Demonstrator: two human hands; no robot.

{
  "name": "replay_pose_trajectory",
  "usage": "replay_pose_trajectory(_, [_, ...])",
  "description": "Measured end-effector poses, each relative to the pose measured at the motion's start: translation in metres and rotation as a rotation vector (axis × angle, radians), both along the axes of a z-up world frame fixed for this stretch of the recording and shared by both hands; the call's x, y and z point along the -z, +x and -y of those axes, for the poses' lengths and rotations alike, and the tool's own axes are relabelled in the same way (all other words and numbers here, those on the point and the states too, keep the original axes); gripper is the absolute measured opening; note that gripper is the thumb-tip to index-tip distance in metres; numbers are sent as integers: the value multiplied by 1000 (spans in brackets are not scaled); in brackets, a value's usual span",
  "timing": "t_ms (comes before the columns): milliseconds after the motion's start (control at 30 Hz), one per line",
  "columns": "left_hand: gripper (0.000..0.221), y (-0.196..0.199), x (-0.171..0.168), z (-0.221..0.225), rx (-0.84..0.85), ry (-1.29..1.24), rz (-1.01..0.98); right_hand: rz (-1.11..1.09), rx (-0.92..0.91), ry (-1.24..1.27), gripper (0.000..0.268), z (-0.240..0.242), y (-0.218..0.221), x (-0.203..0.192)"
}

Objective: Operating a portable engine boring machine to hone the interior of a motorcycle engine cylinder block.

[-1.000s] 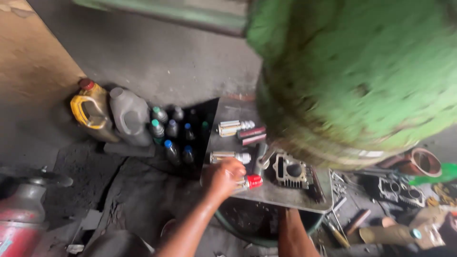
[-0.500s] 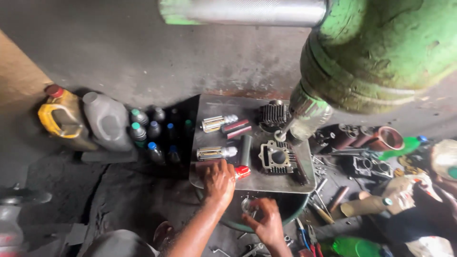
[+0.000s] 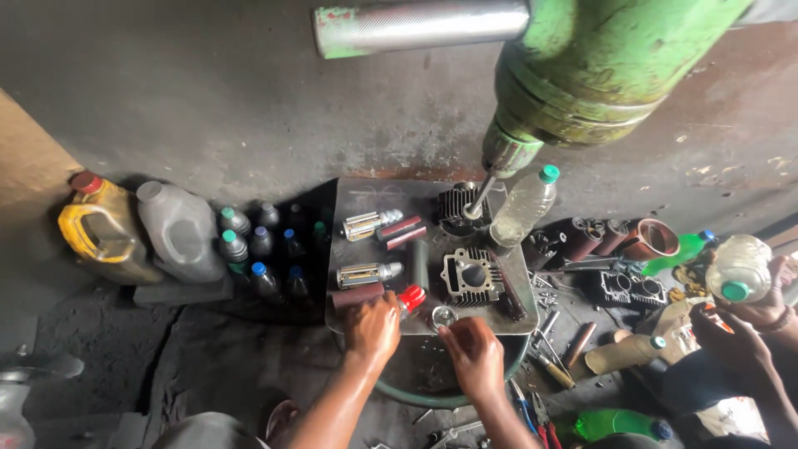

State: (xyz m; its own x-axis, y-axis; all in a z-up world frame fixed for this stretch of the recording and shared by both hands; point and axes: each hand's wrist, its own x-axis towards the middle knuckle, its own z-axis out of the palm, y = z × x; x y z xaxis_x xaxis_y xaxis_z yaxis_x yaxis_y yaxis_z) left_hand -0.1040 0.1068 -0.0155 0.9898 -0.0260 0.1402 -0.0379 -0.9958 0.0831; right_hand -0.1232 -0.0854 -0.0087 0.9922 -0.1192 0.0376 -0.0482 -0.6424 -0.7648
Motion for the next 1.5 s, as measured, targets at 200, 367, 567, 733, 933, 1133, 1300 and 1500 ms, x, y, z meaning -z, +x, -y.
replay_pose_trajectory(200, [40,1,-90,19,-92,-495,-76,-337,-176,1133,44,-28,47,-43])
replay_pose_trajectory(367, [20,88,-44,-2,-57,-660,187,-363,75,1200,33,3,86,-64])
replay_pose_trajectory(567, [20,187,32,-20,-151,-75,-50,-306,170,1221,36,49,85,-58])
replay_pose_trajectory(733, [56,175,14,-23,-121,-228,83,-311,225,1219,39,56,76,-68])
replay_pose_trajectory(933, [62,118,-18,-33,-165,-751,138,-315,36,1239,40,51,69,-64])
replay_pose_trajectory(1133, [86,33,2,17,-71,-1514,-55,-471,-58,1266,40,28,42,-73])
replay_pose_trajectory(1300, [65,-15,24,66,-44,-1680,-217,-475,-52,1252,43,16,46,-69])
replay_pose_trajectory(1500, [82,-26,15,99,169,-1827,-328,-257,-76,1108,59,21,59,-37])
